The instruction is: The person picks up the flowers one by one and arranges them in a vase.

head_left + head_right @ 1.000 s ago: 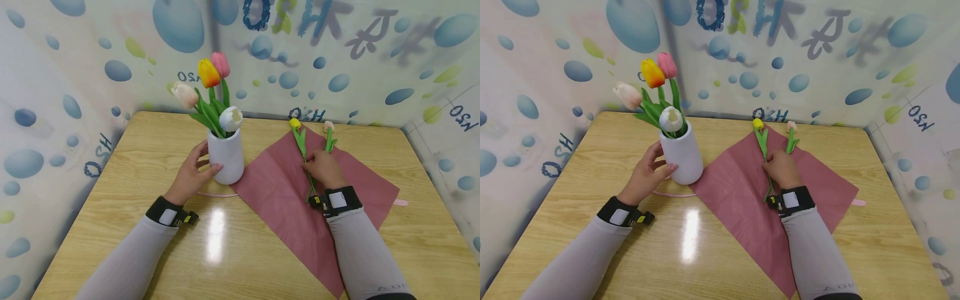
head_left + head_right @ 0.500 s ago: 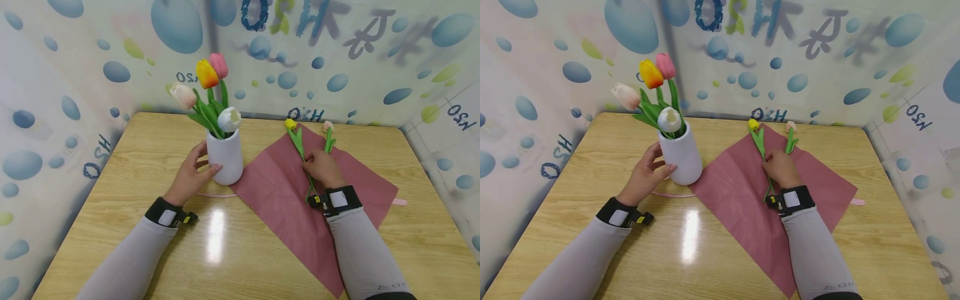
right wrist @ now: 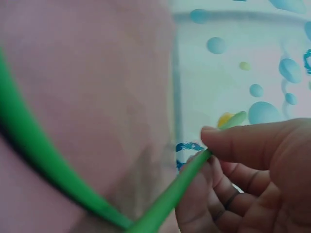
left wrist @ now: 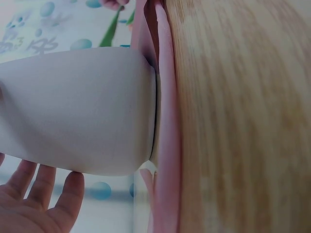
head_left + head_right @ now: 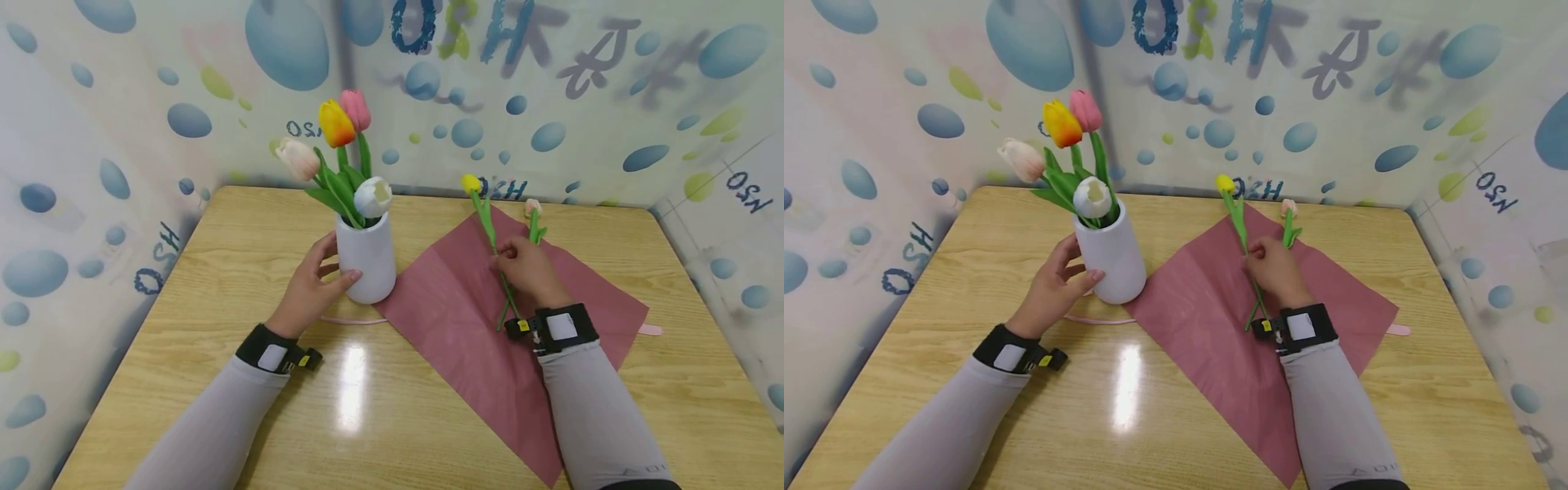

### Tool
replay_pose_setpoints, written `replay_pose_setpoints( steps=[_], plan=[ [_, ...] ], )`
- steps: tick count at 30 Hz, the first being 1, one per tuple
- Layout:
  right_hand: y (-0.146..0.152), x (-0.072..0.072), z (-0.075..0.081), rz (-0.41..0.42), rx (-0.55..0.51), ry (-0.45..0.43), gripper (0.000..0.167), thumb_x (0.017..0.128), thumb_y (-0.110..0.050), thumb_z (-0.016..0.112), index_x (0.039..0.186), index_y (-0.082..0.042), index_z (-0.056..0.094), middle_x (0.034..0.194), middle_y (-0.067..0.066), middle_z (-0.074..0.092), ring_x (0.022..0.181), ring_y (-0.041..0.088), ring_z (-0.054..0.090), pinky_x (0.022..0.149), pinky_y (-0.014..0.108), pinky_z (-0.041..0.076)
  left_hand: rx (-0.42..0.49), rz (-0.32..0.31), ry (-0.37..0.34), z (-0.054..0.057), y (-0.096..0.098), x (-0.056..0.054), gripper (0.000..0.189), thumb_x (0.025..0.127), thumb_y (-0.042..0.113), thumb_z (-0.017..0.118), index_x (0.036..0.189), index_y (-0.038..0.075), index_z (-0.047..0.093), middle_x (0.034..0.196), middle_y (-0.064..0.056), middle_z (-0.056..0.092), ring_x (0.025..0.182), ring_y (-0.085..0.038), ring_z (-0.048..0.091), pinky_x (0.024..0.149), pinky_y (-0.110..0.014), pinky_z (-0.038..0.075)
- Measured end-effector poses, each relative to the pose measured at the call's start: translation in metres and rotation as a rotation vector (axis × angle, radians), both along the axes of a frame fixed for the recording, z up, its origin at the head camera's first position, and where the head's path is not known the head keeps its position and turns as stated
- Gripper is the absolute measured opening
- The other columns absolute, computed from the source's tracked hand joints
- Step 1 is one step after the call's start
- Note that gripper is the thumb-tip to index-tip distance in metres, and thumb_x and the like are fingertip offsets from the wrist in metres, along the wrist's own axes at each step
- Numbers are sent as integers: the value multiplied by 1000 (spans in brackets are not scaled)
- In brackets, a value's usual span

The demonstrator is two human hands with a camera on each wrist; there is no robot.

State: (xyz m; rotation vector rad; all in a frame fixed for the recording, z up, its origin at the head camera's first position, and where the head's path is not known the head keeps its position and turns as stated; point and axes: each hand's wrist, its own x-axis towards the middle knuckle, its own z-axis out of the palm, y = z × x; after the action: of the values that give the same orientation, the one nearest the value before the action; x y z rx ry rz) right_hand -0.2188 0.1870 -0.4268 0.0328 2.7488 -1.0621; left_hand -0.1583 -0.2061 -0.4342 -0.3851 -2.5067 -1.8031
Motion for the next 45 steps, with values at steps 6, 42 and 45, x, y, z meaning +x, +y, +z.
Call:
replay_pose_setpoints(
  steps=[6, 42, 45],
  plan=[
    [0, 0, 7, -61, -200, 38, 36, 105, -31, 61, 129, -4, 59, 104, 10, 61, 81, 21, 62, 68, 33, 57, -1, -1, -5, -1, 0, 0, 76, 97, 25, 76, 161, 29, 35, 160, -2, 43, 145, -28, 44, 114, -59, 43],
    [3, 6, 27, -46, -1433, 76, 6, 102, -4, 63, 106, -8, 63, 91, 4, 73, 81, 14, 74, 73, 27, 62, 13, -5, 9, 0, 0, 0, 76, 97, 23, 76, 161, 31, 35, 159, -2, 44, 144, -27, 45, 114, -58, 43],
    [2, 6, 27, -54, -1453, 76, 6, 102, -3, 62, 104, -8, 63, 91, 4, 73, 82, 15, 73, 74, 28, 63, 9, -6, 11, 0, 0, 0, 76, 97, 24, 75, 161, 31, 35, 159, -2, 44, 144, -27, 45, 114, -58, 43]
  ],
)
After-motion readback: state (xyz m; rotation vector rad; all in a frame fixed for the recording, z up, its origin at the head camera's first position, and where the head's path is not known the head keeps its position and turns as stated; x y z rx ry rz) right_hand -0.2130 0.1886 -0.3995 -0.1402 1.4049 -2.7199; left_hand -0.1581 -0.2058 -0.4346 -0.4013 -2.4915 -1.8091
